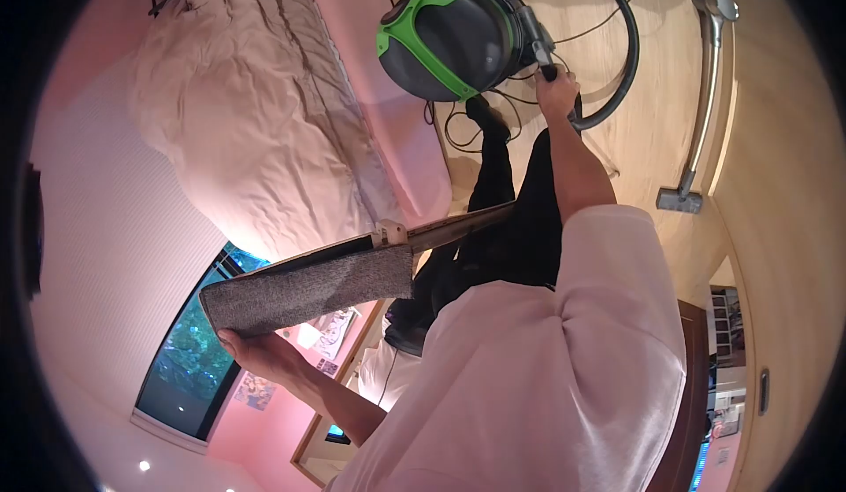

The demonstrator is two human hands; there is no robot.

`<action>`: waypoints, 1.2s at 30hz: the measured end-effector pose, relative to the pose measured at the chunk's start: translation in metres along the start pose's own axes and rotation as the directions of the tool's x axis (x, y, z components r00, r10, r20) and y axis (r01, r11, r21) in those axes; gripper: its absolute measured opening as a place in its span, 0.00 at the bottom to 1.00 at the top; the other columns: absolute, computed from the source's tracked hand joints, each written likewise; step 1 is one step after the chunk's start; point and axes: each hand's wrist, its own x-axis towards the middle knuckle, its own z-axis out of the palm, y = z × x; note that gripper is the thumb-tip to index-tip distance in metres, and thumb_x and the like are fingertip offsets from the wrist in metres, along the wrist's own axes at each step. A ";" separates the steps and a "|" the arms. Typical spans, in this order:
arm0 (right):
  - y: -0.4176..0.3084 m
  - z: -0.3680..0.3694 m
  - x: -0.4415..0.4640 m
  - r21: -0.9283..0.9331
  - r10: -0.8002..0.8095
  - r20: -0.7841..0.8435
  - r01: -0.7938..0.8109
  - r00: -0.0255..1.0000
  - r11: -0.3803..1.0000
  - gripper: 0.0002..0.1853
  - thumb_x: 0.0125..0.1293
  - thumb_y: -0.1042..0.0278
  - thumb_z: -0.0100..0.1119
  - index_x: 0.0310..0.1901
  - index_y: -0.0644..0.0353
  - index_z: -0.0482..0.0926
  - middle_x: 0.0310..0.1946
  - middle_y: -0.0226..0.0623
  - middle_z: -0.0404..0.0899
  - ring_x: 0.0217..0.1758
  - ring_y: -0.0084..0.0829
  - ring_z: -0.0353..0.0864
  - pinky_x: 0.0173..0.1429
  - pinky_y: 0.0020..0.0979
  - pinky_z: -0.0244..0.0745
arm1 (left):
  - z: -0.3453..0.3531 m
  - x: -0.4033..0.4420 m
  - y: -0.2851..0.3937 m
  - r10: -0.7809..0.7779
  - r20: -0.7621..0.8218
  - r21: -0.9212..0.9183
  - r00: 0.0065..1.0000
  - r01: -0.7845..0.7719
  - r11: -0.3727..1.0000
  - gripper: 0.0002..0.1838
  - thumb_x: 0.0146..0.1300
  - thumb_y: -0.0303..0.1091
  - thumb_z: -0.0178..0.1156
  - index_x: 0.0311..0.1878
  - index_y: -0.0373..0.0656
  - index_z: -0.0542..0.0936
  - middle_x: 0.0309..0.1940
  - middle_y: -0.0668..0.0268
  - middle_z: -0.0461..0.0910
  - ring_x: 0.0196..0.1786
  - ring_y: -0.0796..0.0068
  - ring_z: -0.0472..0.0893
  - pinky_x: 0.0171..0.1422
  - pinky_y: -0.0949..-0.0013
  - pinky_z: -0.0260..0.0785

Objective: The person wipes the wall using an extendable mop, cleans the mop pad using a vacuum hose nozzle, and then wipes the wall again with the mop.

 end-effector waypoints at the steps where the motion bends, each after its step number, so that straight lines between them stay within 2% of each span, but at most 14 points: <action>1: 0.002 0.010 0.008 -0.020 0.040 -0.001 -0.040 0.999 0.999 0.29 0.59 0.51 0.71 0.59 0.58 0.83 0.53 0.51 0.83 0.59 0.54 0.79 0.62 0.53 0.76 | 0.000 -0.003 0.001 -0.005 0.009 -0.001 1.000 0.005 1.000 0.29 0.81 0.50 0.54 0.72 0.36 0.71 0.69 0.54 0.74 0.69 0.59 0.73 0.78 0.46 0.60; 3: 0.004 0.029 0.023 -0.032 0.083 -0.005 -0.083 0.997 0.996 0.31 0.59 0.49 0.71 0.61 0.57 0.83 0.55 0.51 0.82 0.61 0.54 0.79 0.64 0.52 0.76 | 0.001 -0.003 0.000 -0.003 0.024 -0.002 1.000 0.003 1.000 0.30 0.80 0.50 0.55 0.72 0.36 0.71 0.69 0.54 0.73 0.69 0.59 0.73 0.78 0.47 0.60; 6: 0.014 0.058 0.048 -0.092 0.082 0.298 -0.056 0.951 0.994 0.36 0.63 0.48 0.69 0.70 0.55 0.78 0.58 0.53 0.83 0.68 0.52 0.78 0.73 0.46 0.73 | -0.004 -0.004 -0.006 -0.002 -0.031 0.009 1.000 0.003 1.000 0.30 0.80 0.51 0.55 0.73 0.36 0.70 0.70 0.53 0.73 0.70 0.58 0.72 0.78 0.46 0.60; 9: 0.017 0.068 0.058 -0.097 0.066 0.402 -0.029 0.913 0.995 0.35 0.63 0.48 0.69 0.70 0.54 0.78 0.62 0.52 0.82 0.68 0.48 0.79 0.74 0.44 0.73 | -0.015 -0.002 -0.014 -0.007 -0.043 0.038 0.999 0.008 0.999 0.31 0.80 0.50 0.55 0.74 0.36 0.70 0.70 0.52 0.72 0.71 0.56 0.72 0.79 0.45 0.60; 16: 0.055 0.103 0.069 -0.007 -0.084 0.460 0.098 0.884 0.995 0.35 0.62 0.51 0.69 0.70 0.53 0.78 0.61 0.52 0.83 0.67 0.47 0.82 0.72 0.43 0.75 | -0.025 -0.004 -0.042 -0.035 -0.058 0.098 0.998 0.041 0.994 0.30 0.80 0.51 0.54 0.74 0.39 0.70 0.70 0.53 0.73 0.70 0.56 0.73 0.79 0.47 0.61; 19: 0.036 0.075 0.044 0.020 0.056 0.512 -0.077 0.857 0.997 0.32 0.61 0.50 0.68 0.66 0.52 0.81 0.58 0.51 0.85 0.64 0.48 0.83 0.66 0.46 0.79 | -0.025 -0.008 -0.049 -0.051 -0.042 0.103 0.998 0.055 0.993 0.30 0.81 0.50 0.53 0.74 0.38 0.69 0.71 0.53 0.72 0.71 0.58 0.72 0.79 0.47 0.60; 24: 0.050 0.067 -0.003 -0.061 -0.256 0.531 0.338 0.808 0.939 0.21 0.66 0.49 0.64 0.52 0.55 0.86 0.49 0.50 0.87 0.57 0.51 0.85 0.60 0.47 0.80 | -0.018 -0.008 -0.048 0.004 -0.087 0.020 0.996 -0.002 1.000 0.25 0.82 0.44 0.53 0.71 0.34 0.71 0.69 0.52 0.74 0.68 0.59 0.75 0.77 0.50 0.63; 26: 0.020 0.020 -0.044 0.047 -0.304 0.646 0.361 0.700 0.931 0.24 0.66 0.45 0.67 0.51 0.57 0.87 0.48 0.46 0.89 0.56 0.48 0.87 0.60 0.42 0.80 | -0.009 -0.003 -0.032 0.042 -0.152 -0.018 0.988 -0.046 0.999 0.24 0.82 0.43 0.54 0.69 0.34 0.73 0.66 0.53 0.76 0.65 0.60 0.77 0.74 0.53 0.67; 27: -0.026 -0.032 -0.075 0.286 -0.339 0.763 0.183 0.551 0.941 0.22 0.67 0.51 0.71 0.50 0.63 0.85 0.43 0.42 0.88 0.49 0.34 0.87 0.57 0.36 0.80 | -0.009 0.002 -0.023 0.064 -0.173 -0.036 0.983 -0.072 0.997 0.23 0.81 0.42 0.55 0.68 0.34 0.73 0.65 0.53 0.77 0.64 0.60 0.78 0.72 0.54 0.69; 28: -0.029 -0.029 -0.093 0.364 -0.420 0.810 0.211 0.409 0.907 0.23 0.68 0.52 0.72 0.54 0.62 0.85 0.49 0.38 0.87 0.52 0.28 0.86 0.59 0.35 0.79 | -0.008 0.009 -0.012 0.048 -0.199 -0.109 0.979 -0.070 0.992 0.22 0.81 0.41 0.56 0.67 0.34 0.74 0.64 0.54 0.78 0.63 0.61 0.79 0.71 0.55 0.70; 29: -0.037 -0.036 -0.116 0.426 -0.411 0.887 -0.027 0.210 0.904 0.28 0.67 0.53 0.75 0.63 0.61 0.81 0.60 0.37 0.82 0.64 0.32 0.81 0.70 0.36 0.74 | -0.010 0.016 -0.001 0.034 -0.233 -0.180 0.972 -0.077 0.981 0.21 0.81 0.40 0.57 0.67 0.34 0.75 0.63 0.55 0.79 0.62 0.61 0.79 0.70 0.56 0.72; 31: -0.091 -0.087 -0.167 0.475 -0.496 0.868 0.305 -0.010 0.826 0.49 0.59 0.42 0.79 0.74 0.64 0.69 0.68 0.46 0.75 0.76 0.41 0.70 0.80 0.39 0.63 | -0.020 0.035 0.025 0.138 -0.209 -0.296 0.968 -0.197 0.935 0.19 0.79 0.36 0.59 0.63 0.31 0.76 0.58 0.55 0.81 0.59 0.63 0.80 0.67 0.57 0.74; 33: -0.150 -0.132 -0.210 0.524 -0.496 0.851 0.259 -0.170 0.811 0.56 0.57 0.42 0.80 0.78 0.64 0.62 0.77 0.49 0.64 0.82 0.43 0.62 0.84 0.41 0.57 | -0.033 0.053 0.057 0.212 -0.218 -0.374 0.952 -0.283 0.883 0.17 0.80 0.33 0.57 0.63 0.32 0.76 0.56 0.56 0.82 0.58 0.65 0.81 0.66 0.58 0.75; 36: -0.178 -0.129 -0.239 0.588 -0.712 0.701 0.529 0.045 0.612 0.60 0.52 0.47 0.83 0.81 0.60 0.57 0.78 0.53 0.61 0.82 0.47 0.61 0.84 0.42 0.57 | -0.058 0.066 0.110 0.294 -0.183 -0.545 0.938 -0.346 0.764 0.15 0.80 0.32 0.56 0.62 0.33 0.76 0.55 0.56 0.83 0.59 0.64 0.82 0.69 0.58 0.75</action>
